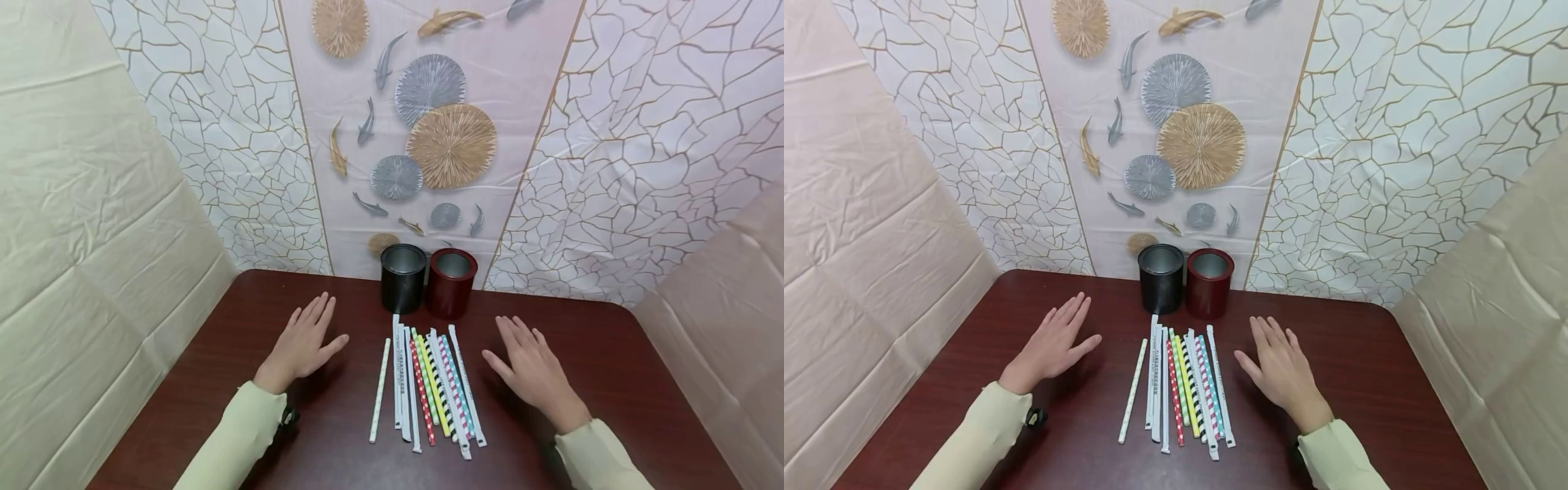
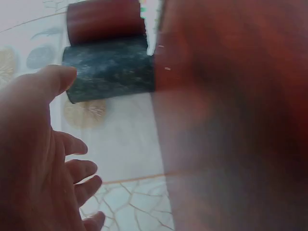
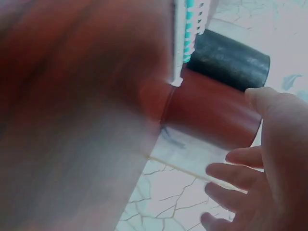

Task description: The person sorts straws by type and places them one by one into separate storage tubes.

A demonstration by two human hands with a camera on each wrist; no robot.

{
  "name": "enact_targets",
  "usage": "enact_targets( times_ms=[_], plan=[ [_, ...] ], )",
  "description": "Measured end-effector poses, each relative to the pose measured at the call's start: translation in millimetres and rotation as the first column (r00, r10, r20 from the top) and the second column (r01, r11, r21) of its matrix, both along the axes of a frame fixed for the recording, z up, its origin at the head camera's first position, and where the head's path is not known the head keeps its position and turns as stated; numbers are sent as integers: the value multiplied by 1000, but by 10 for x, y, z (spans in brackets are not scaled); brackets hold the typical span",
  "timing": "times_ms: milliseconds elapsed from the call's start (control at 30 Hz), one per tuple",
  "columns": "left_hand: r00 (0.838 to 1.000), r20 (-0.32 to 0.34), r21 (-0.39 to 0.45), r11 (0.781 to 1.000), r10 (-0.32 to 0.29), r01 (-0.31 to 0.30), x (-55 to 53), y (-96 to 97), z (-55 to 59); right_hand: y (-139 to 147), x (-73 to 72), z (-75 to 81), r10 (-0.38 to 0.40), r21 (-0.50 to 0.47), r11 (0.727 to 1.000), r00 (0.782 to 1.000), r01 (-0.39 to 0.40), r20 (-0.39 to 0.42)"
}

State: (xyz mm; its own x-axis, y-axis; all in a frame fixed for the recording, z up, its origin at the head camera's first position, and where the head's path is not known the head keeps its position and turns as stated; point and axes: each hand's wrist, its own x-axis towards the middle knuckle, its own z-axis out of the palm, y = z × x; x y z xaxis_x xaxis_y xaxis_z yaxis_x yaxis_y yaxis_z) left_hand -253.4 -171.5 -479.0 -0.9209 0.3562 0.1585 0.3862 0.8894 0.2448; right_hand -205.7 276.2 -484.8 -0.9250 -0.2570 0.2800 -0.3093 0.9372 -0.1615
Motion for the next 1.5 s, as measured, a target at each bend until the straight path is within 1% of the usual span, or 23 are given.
enact_targets(
  times_ms=[100,267,367,467,600,767,933,1000,1067,1167,1267,1500],
  plan=[
    [999,44,61,998,-25,22,-78,59,113,-50,-55,44,32,-56,998,999,-32,5],
    [993,93,138,989,-70,57,-209,183,312,-147,-196,123,81,-192,979,995,-68,64],
    [990,111,153,986,-90,72,-294,262,404,-215,-295,163,122,-265,960,988,-92,98],
    [986,140,156,985,-93,71,-389,350,481,-286,-389,194,146,-305,947,980,-98,138],
    [983,160,155,986,-86,61,-519,467,551,-387,-508,232,151,-310,947,966,-80,212],
    [986,149,147,988,-76,54,-662,609,592,-526,-623,271,165,-304,950,943,-73,289],
    [985,151,139,989,-79,58,-804,730,600,-628,-722,235,184,-304,950,917,-73,353],
    [986,151,138,989,-72,51,-849,776,597,-654,-765,210,181,-304,951,905,-60,385],
    [988,139,134,990,-68,49,-897,819,587,-672,-805,185,164,-302,953,896,-36,412],
    [991,117,120,992,-63,49,-964,886,585,-690,-851,165,115,-277,961,892,12,438],
    [994,93,97,994,-63,54,-1020,948,597,-706,-876,159,86,-262,964,889,40,451],
    [997,67,57,998,-40,36,-1101,1038,599,-744,-926,117,79,-254,965,863,58,500]
  ],
)
